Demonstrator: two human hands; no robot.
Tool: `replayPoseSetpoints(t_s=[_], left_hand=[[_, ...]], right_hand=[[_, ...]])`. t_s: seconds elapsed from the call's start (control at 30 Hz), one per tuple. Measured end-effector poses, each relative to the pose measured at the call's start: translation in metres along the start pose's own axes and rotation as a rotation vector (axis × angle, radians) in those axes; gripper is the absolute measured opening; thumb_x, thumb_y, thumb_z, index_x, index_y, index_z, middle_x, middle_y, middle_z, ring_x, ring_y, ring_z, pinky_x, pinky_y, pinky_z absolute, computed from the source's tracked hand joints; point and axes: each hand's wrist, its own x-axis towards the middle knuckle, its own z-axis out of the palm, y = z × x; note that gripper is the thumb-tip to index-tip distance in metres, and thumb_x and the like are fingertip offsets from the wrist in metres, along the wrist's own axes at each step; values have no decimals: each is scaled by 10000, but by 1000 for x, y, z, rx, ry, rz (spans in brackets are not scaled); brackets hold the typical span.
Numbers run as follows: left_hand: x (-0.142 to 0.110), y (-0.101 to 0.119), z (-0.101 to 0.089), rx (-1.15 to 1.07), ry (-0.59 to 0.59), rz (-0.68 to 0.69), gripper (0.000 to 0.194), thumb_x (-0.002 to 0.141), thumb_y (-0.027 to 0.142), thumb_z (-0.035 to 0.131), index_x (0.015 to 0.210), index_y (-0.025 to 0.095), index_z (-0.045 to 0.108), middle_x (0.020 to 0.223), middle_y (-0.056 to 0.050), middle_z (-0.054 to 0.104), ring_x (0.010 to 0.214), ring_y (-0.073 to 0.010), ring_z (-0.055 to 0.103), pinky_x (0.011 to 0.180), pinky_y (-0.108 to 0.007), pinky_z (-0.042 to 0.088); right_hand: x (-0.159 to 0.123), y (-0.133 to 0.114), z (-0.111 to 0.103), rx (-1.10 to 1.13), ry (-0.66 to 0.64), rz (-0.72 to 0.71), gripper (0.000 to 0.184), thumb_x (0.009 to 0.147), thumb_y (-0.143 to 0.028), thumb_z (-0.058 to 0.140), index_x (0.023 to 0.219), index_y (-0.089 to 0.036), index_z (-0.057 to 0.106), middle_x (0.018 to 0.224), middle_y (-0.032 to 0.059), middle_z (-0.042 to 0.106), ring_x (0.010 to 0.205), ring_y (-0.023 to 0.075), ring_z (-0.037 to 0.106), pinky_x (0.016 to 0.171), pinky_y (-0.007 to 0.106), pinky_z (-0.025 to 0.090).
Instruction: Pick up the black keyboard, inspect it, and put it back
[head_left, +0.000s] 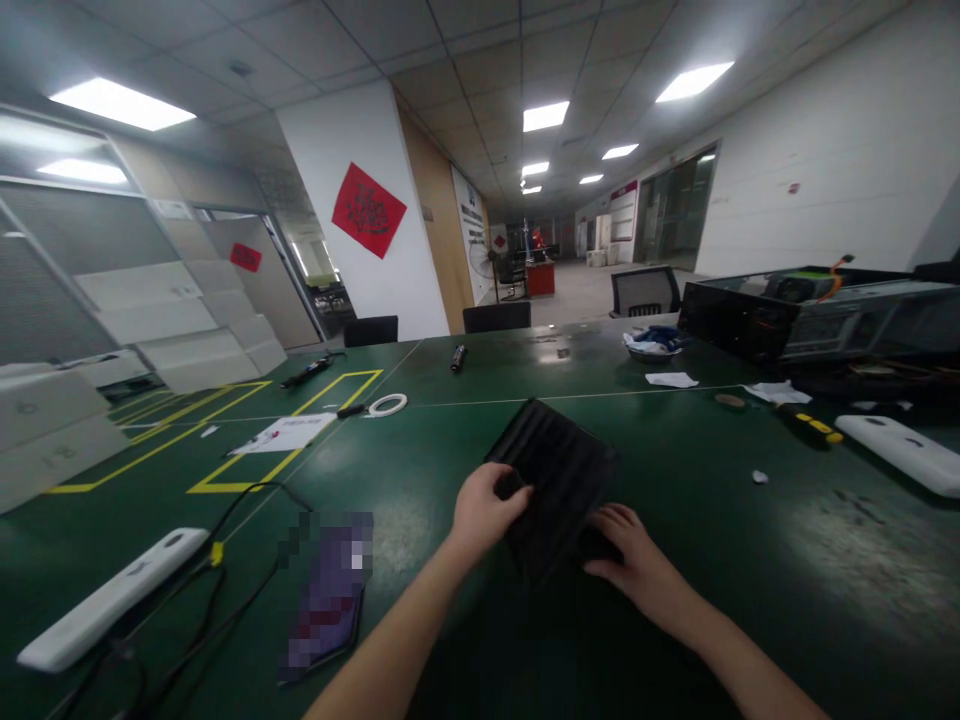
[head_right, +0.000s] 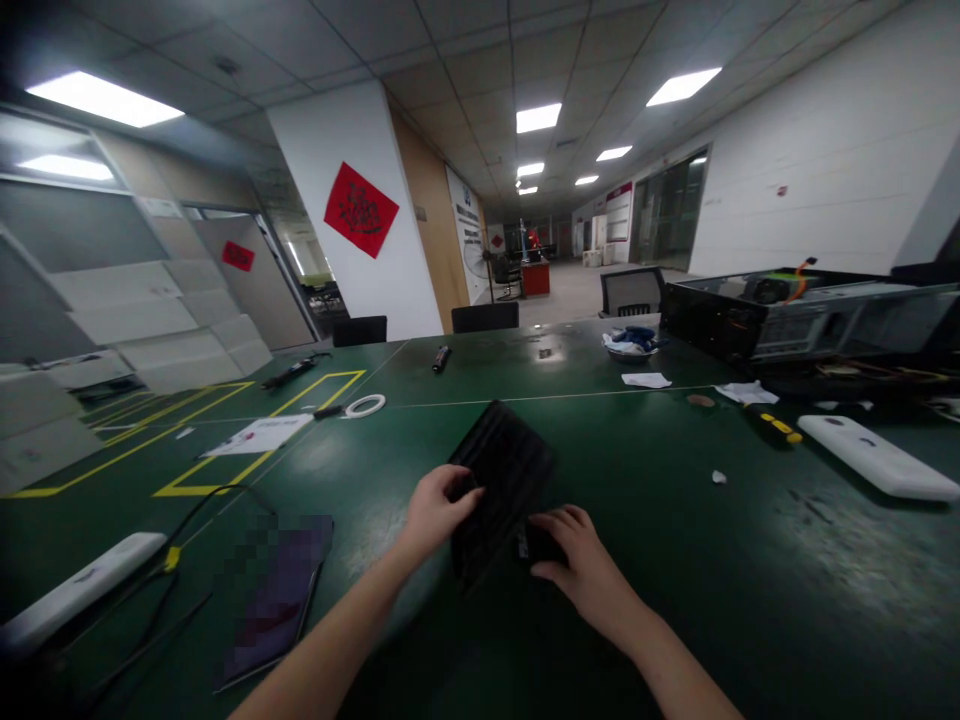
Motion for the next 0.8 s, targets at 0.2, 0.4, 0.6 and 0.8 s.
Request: replayPoseSetpoints(t_s=[0.2, 0.4, 0.6, 0.8], left_hand=[[72, -77, -60, 462, 9, -524, 485, 702, 567, 420, 814, 158, 657, 879, -106, 658, 828, -250, 602, 619, -281, 431], [87, -130, -80, 578, 56, -677, 472, 682, 462, 469, 878, 75, 656, 965, -214, 626, 929, -337, 569, 709, -378, 440], [90, -147, -77, 556, 51, -694, 460, 680, 439, 478, 870, 61, 656, 989, -230, 612, 953, -363, 550, 738, -412, 433], [88, -164, -105, 517, 130, -720, 306, 703, 202, 438, 870, 36, 633, 943, -248, 620, 922, -334, 578, 702, -362, 445]], right_hand=[[-4, -10, -6, -212, -126, 162, 473, 694, -370, 546, 1154, -332, 444, 1271, 1, 399, 1217, 218, 288, 994, 423, 279], [1, -7, 0, -267, -149, 143, 488, 679, -371, 558, 1152, -301, 462, 1274, 26, 405, 1216, 226, 288, 1005, 421, 263], [4, -7, 0, -272, -139, 109, 475, 658, -325, 592, 1120, -324, 482, 1224, -3, 455, 1198, 208, 301, 1008, 389, 254], [1, -10, -1, -217, -151, 151, 480, 666, -357, 588, 1129, -352, 465, 1229, -23, 438, 1195, 181, 317, 1005, 371, 268]])
